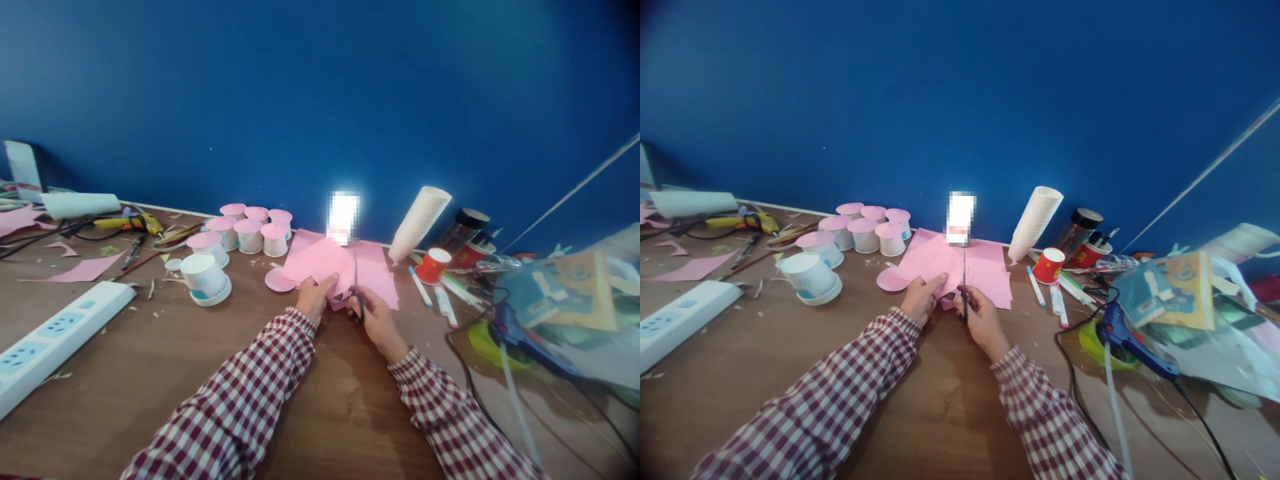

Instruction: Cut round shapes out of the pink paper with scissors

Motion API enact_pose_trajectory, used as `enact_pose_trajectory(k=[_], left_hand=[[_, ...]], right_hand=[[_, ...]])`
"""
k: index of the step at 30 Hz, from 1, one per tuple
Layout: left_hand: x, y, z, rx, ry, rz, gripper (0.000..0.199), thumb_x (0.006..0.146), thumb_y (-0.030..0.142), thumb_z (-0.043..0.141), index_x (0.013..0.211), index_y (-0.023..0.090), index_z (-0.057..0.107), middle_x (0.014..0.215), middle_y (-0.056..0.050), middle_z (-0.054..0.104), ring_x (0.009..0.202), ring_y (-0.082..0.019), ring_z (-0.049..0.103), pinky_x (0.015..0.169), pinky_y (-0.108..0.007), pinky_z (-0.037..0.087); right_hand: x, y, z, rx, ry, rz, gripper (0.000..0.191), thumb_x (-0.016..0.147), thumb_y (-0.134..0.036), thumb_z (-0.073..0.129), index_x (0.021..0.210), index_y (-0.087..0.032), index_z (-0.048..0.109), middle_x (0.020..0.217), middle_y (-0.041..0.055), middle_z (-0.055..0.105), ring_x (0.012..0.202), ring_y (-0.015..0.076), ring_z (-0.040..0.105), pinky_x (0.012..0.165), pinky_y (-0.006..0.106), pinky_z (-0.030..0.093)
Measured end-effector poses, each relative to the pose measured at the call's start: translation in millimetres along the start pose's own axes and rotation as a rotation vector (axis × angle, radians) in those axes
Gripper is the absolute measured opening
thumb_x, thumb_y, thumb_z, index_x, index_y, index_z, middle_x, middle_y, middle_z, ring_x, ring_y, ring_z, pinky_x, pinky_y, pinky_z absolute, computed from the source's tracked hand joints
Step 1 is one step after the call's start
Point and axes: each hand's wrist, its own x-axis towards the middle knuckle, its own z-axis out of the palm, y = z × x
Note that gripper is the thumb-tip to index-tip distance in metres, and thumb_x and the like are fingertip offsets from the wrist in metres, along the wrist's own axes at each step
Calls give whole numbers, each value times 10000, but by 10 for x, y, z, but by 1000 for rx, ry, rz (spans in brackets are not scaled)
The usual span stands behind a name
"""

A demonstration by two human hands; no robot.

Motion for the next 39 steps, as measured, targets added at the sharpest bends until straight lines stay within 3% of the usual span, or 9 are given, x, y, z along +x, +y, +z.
enact_pose_trajectory(k=[24, 39], left_hand=[[2, 2, 1, 1, 5, 12, 369, 565, 275, 817, 828, 68, 662, 735, -104, 708, 663, -189, 668, 635, -309, 545], [14, -9, 4, -15, 20, -11, 323, 565, 255, 817, 775, 76, 649, 610, -45, 655, 524, -135, 605, 578, -292, 536]], right_hand=[[4, 13, 0, -10, -9, 1, 475, 748, -486, 665, 1067, -143, 589, 679, -10, 547, 598, 123, 509, 553, 252, 424], [6, 48, -20, -36, -16, -6, 470, 775, -472, 646, 1106, -145, 584, 692, -2, 560, 618, 132, 526, 579, 262, 444]])
